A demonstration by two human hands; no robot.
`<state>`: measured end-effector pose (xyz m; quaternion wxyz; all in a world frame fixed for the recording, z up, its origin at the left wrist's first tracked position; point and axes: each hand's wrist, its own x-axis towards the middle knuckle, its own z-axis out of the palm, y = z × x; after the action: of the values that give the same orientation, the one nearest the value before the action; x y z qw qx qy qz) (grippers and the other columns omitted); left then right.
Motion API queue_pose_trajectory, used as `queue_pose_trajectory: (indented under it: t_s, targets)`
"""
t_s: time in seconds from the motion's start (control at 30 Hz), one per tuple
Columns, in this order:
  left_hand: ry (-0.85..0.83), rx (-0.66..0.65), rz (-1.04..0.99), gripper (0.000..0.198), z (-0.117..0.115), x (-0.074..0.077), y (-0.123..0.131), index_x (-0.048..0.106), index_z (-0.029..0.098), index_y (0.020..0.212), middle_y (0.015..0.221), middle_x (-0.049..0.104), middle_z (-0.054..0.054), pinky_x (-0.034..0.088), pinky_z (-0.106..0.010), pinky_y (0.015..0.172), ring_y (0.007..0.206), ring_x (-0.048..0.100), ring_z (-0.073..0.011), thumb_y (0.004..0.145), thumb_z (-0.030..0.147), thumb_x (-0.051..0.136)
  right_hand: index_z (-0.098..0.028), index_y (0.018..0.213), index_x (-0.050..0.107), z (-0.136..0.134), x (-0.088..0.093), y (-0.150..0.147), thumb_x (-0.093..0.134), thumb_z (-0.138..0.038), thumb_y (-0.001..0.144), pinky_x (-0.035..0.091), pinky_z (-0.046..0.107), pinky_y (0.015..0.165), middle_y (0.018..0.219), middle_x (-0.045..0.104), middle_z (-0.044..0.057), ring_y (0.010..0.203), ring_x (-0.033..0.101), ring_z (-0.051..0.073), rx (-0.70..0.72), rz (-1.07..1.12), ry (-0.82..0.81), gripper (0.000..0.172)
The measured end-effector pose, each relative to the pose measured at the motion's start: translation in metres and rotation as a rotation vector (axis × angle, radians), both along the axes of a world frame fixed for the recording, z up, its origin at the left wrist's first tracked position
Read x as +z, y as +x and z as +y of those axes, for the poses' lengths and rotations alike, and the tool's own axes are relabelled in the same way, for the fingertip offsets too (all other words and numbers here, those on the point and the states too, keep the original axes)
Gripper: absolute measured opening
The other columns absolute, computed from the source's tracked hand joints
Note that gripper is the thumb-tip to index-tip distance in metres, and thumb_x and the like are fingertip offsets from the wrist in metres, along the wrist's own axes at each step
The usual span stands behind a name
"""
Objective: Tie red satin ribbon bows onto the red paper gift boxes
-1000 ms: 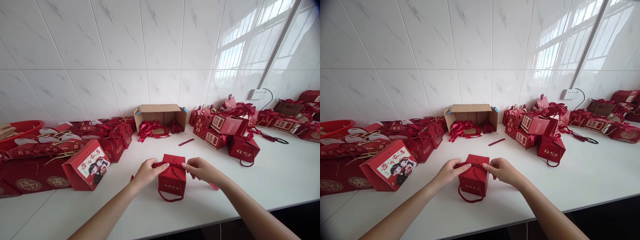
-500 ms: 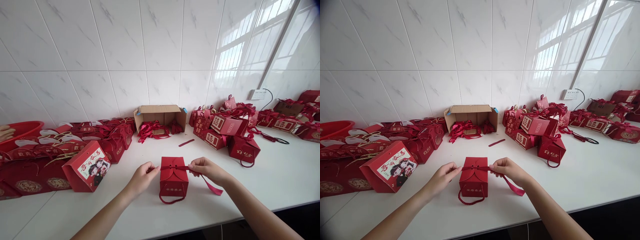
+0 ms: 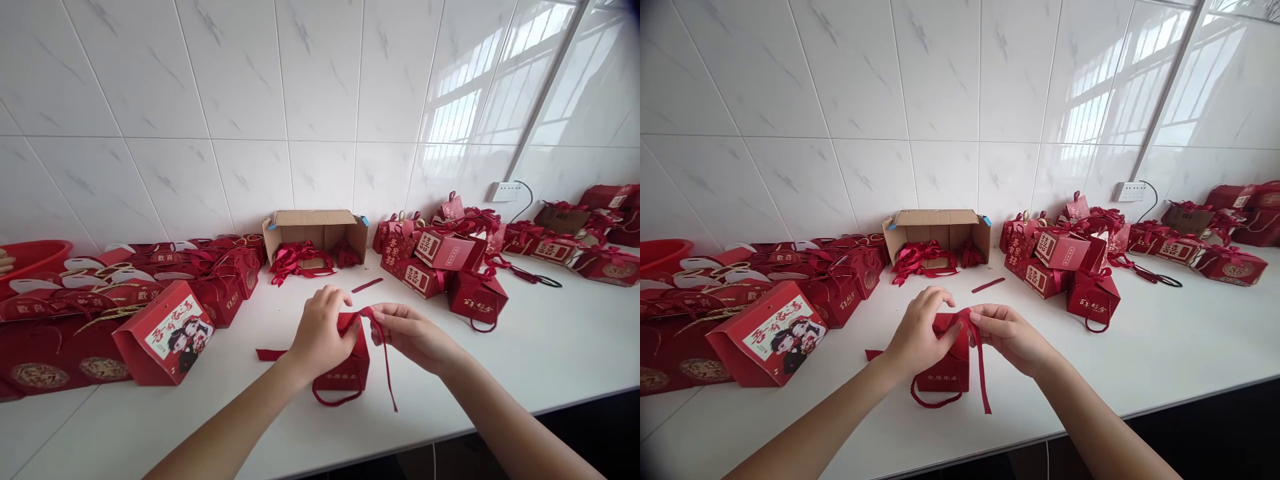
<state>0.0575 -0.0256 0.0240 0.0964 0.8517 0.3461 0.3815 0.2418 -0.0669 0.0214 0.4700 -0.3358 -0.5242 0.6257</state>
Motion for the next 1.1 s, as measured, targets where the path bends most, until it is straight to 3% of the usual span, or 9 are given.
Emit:
queue_pose_trajectory:
  t_s: [0.1,0.27,0.43,0.53,0.6,0.77,0.93,1.1]
  targets:
    - [0.025,0.057,-0.058,0.024,0.008,-0.002,0.001,0.044,0.022,0.093,0.095,0.054,-0.005,0.043,-0.039,0.082,0.095,0.053,-0.0233,0.073,0.010,0.050,-0.017,0.078,0.062,0.000,-0.005,0.001,0.067,-0.042,0.078,0.041,0.026,0.066,0.068,0.055,-0.001,0.064,0.051,0.011,-0.056,-0.096,0.041,0.025]
    - [-0.044,0.068,-0.040,0.018,0.005,0.000,-0.001,0.044,0.023,0.095,0.100,0.054,-0.006,0.043,-0.041,0.085,0.097,0.052,-0.0233,0.079,0.015,0.049,-0.021,0.104,0.063,0.009,-0.016,-0.013,0.064,-0.044,0.079,0.041,0.026,0.062,0.066,0.054,-0.003,0.061,0.050,0.012,-0.163,-0.349,0.201,0.035]
    - [-0.198,0.006,-0.023,0.022,0.001,0.009,-0.016,0.048,0.024,0.099,0.106,0.054,-0.006,0.043,-0.041,0.090,0.105,0.051,-0.0240,0.078,0.020,0.052,-0.018,0.079,0.067,0.017,-0.021,-0.031,0.055,-0.045,0.085,0.044,0.029,0.068,0.073,0.063,0.002,0.069,0.055,0.015,-0.175,-0.440,0.315,0.030]
    - [-0.329,-0.065,0.009,0.032,0.006,0.013,-0.036,0.050,0.026,0.106,0.114,0.054,-0.006,0.040,-0.042,0.096,0.113,0.048,-0.0252,0.076,0.027,0.060,-0.019,0.078,0.065,0.019,-0.025,-0.033,0.054,-0.041,0.085,0.044,0.030,0.069,0.080,0.062,0.003,0.072,0.054,0.016,-0.312,-0.543,0.379,0.026]
    - [-0.402,-0.038,0.001,0.032,0.010,0.010,-0.048,0.051,0.026,0.103,0.114,0.054,-0.006,0.039,-0.041,0.097,0.114,0.048,-0.0250,0.075,0.033,0.062,-0.019,0.079,0.063,0.019,-0.028,-0.032,0.053,-0.041,0.086,0.043,0.029,0.068,0.086,0.061,0.004,0.076,0.054,0.016,-0.374,-0.572,0.418,0.025]
    - [-0.782,0.113,-0.105,0.031,0.017,-0.009,-0.057,0.050,0.022,0.083,0.087,0.059,-0.001,0.045,-0.031,0.071,0.081,0.058,-0.0187,0.075,0.051,0.058,-0.019,0.087,0.062,0.018,-0.030,-0.034,0.049,-0.045,0.089,0.046,0.029,0.073,0.084,0.063,0.004,0.079,0.058,0.017,-0.247,-0.405,0.375,0.029]
    - [-1.146,-0.045,-0.232,0.034,0.018,-0.018,-0.058,0.057,0.018,0.078,0.069,0.055,0.002,0.037,-0.024,0.058,0.062,0.051,-0.0123,0.073,0.051,0.061,-0.018,0.087,0.057,0.017,-0.028,-0.040,0.048,-0.044,0.090,0.048,0.031,0.077,0.087,0.066,0.005,0.084,0.061,0.018,-0.136,-0.244,0.311,0.027]
    - [-1.279,-0.158,-0.326,0.036,0.015,-0.017,-0.065,0.052,0.016,0.060,0.055,0.043,0.005,0.030,-0.023,0.051,0.050,0.042,-0.0089,0.076,0.048,0.060,-0.018,0.081,0.056,0.014,-0.025,-0.049,0.048,-0.036,0.088,0.045,0.028,0.066,0.078,0.065,0.004,0.071,0.058,0.015,-0.275,-0.313,0.244,0.021]
